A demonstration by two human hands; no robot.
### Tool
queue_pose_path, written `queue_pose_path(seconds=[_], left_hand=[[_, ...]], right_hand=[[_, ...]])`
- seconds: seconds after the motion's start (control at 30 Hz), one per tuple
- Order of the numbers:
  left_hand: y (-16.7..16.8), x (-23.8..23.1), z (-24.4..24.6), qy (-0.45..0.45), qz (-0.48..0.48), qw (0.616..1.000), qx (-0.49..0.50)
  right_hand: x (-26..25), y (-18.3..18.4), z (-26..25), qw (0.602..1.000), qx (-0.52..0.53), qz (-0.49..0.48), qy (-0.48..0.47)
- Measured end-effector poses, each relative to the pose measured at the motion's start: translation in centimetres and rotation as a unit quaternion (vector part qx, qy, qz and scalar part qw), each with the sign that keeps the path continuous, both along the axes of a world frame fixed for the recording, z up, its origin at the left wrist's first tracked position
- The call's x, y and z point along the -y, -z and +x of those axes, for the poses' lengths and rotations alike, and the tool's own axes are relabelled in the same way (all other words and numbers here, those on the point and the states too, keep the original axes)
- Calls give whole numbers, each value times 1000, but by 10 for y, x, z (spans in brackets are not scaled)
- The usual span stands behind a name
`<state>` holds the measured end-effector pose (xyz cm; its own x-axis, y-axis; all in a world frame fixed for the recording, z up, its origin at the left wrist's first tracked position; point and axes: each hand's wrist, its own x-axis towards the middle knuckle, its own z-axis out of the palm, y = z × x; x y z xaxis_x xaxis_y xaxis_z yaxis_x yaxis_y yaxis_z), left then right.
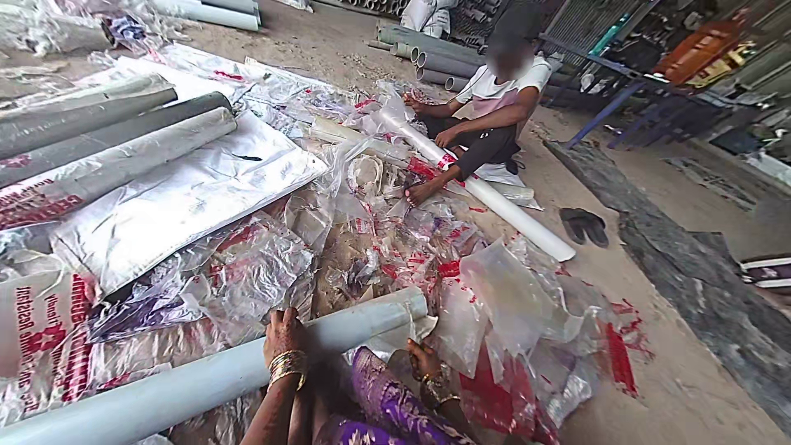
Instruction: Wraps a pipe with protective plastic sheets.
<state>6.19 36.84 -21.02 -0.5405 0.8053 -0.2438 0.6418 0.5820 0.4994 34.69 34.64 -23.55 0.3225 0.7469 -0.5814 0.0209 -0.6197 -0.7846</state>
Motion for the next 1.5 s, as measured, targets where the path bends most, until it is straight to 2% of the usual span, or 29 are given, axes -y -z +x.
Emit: queue_pose_path(seconds=[0.07, 0.17, 0.27, 0.33, 0.47, 0.57, 0.6, 0.73, 0.87, 0.97, 1.07, 1.17, 1.27, 1.33, 1.43, 1.5], left_hand=[[4, 3, 3, 10, -2, 1000, 7], [7, 5, -12, 3, -17, 1000, 5], [8, 1, -3, 18, -1, 1000, 14], [8, 2, 0, 18, 6, 1000, 20], [9, 4, -12, 14, 11, 1000, 15], [9, 4, -3, 22, 13, 999, 23], [8, 5, -8, 14, 6, 1000, 23], [9, 4, -6, 19, 14, 1000, 15], [13, 6, -9, 13, 33, 999, 1], [12, 6, -5, 20, 43, 999, 7], [13, 8, -8, 26, 40, 999, 12], [11, 7, -12, 38, 31, 999, 19], [7, 11, -10, 50, 9, 998, 38], [8, 10, -12, 38, 26, 999, 23], [11, 7, -7, 29, 43, 999, 15], [11, 9, -6, 33, 44, 998, 22]], right_hand=[[0, -14, 13, 991, 108, -11, -77], [-22, -45, 22, 943, 272, -37, -189], [-49, -90, 35, 911, 359, -46, -198], [-71, -106, 29, 875, 424, -10, -233], [-103, -85, -2, 751, 516, 90, -401], [-106, -71, 2, 679, 531, 70, -501], [-106, -63, -1, 664, 535, 92, -514], [-92, -35, 20, 624, 562, 260, -477], [-89, -25, 20, 568, 578, 355, -466], [-89, -19, 29, 519, 611, 389, -453], [-89, -21, 35, 529, 613, 358, -465], [-91, -21, 48, 563, 605, 304, -474], [-89, -41, 68, 603, 612, 115, -499], [-91, -52, 86, 628, 630, 23, -455], [-90, -51, 98, 690, 658, 122, -276], [-92, -49, 78, 696, 638, 199, -263]])
